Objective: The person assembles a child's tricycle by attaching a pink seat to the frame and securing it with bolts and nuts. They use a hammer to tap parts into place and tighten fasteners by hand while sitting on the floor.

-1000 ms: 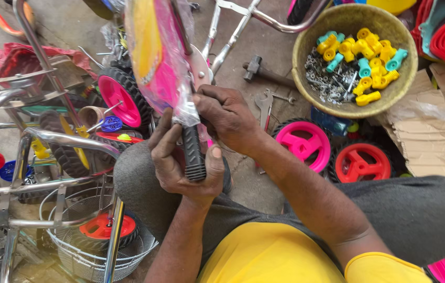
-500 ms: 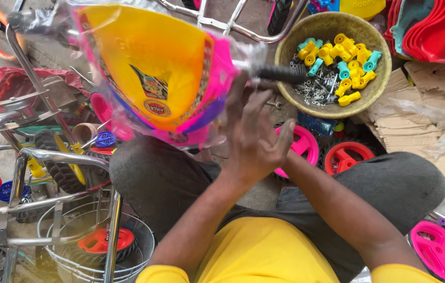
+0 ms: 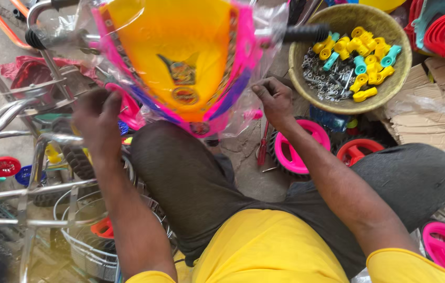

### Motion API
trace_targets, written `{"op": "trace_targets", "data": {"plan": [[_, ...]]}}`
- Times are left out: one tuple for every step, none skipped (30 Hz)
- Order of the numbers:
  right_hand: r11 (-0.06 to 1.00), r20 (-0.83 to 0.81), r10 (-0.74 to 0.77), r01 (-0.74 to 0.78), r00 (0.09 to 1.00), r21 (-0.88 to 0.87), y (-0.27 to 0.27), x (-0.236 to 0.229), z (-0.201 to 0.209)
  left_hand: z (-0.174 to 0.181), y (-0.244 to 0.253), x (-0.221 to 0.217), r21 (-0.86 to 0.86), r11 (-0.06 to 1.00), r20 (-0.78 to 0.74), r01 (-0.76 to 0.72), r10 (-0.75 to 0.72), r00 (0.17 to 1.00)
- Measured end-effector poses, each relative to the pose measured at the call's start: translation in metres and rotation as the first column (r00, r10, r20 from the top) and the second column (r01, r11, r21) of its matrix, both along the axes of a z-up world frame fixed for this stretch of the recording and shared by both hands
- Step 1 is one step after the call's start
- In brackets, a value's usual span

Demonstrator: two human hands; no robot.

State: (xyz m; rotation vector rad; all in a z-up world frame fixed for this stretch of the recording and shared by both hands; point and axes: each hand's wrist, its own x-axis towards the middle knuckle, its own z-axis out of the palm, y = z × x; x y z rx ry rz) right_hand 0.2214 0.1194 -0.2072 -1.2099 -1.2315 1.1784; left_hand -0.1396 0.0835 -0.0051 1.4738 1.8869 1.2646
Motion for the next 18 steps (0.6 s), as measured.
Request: {"op": "trace_targets", "data": {"plan": [[0.999,0.045,0.020,-0.019,0.999,-0.031,-0.002,-0.001,-0.001,-0.007,0.010,-0.007,-0.091,0.995,-0.080,0.043,-0.050,0.996],[0.997,0.089,0.042,-0.036,0.995,-0.062,-0.005,-0.005,-0.004,-0.018,0.014,-0.009,-0.040,0.990,0.114,0.137,-0.132,0.985],[0.998,0.159,0.048,-0.039,0.986,-0.058,-0.013,-0.010,-0.007,-0.034,0.016,-0.004,0.024,0.975,0.305,0.221,-0.218,0.927],[0.998,0.229,0.054,-0.042,0.972,-0.055,-0.022,-0.017,-0.010,-0.047,0.016,-0.003,0.102,0.952,0.478,0.287,-0.300,0.825],[0.998,0.300,0.057,-0.047,0.952,-0.043,-0.026,-0.023,-0.011,-0.059,0.018,-0.001,0.129,0.948,0.453,0.291,-0.317,0.833],[0.997,0.320,0.076,-0.082,0.944,0.004,-0.032,-0.029,-0.011,-0.073,0.020,0.004,0.155,0.943,0.427,0.294,-0.333,0.841],[0.992,0.341,0.093,-0.118,0.935,0.054,-0.037,-0.037,-0.010,-0.086,0.022,0.008,0.184,0.937,0.399,0.298,-0.348,0.848],[0.983,0.363,0.109,-0.155,0.925,0.101,-0.037,-0.046,-0.009,-0.098,0.025,0.012,0.182,0.939,0.401,0.291,-0.341,0.850],[0.989,0.348,0.087,-0.123,0.933,0.081,-0.040,-0.054,-0.009,-0.111,0.021,0.016,0.162,0.946,0.409,0.280,-0.323,0.854],[0.994,0.333,0.065,-0.090,0.941,0.059,-0.041,-0.063,-0.008,-0.122,0.018,0.020,0.143,0.952,0.414,0.269,-0.305,0.858],[0.997,0.321,0.037,-0.057,0.946,0.054,-0.031,-0.069,-0.006,-0.130,0.023,0.025,0.137,0.956,0.419,0.261,-0.295,0.859],[0.996,0.335,0.008,-0.036,0.942,0.076,-0.021,-0.075,-0.005,-0.136,0.027,0.030,0.130,0.958,0.429,0.255,-0.286,0.857],[0.996,0.348,-0.019,-0.013,0.937,0.088,-0.016,-0.079,-0.006,-0.142,0.025,0.036,0.117,0.961,0.440,0.250,-0.276,0.855],[0.995,0.360,-0.046,0.010,0.932,0.101,-0.011,-0.079,-0.008,-0.146,0.023,0.043,0.106,0.963,0.453,0.248,-0.269,0.850],[0.996,0.332,0.000,-0.030,0.943,0.084,-0.002,-0.078,-0.012,-0.148,0.025,0.047,0.102,0.962,0.461,0.252,-0.270,0.845],[0.995,0.302,0.046,-0.070,0.952,0.069,0.007,-0.075,-0.017,-0.148,0.027,0.053,0.096,0.962,0.469,0.255,-0.270,0.841],[0.992,0.271,0.095,-0.114,0.958,0.055,0.016,-0.072,-0.024,-0.146,0.027,0.057,0.091,0.962,0.478,0.257,-0.269,0.836],[0.980,0.241,0.198,-0.188,0.950,-0.064,0.028,-0.066,-0.034,-0.145,0.027,0.060,0.087,0.962,0.490,0.260,-0.269,0.829]]}}
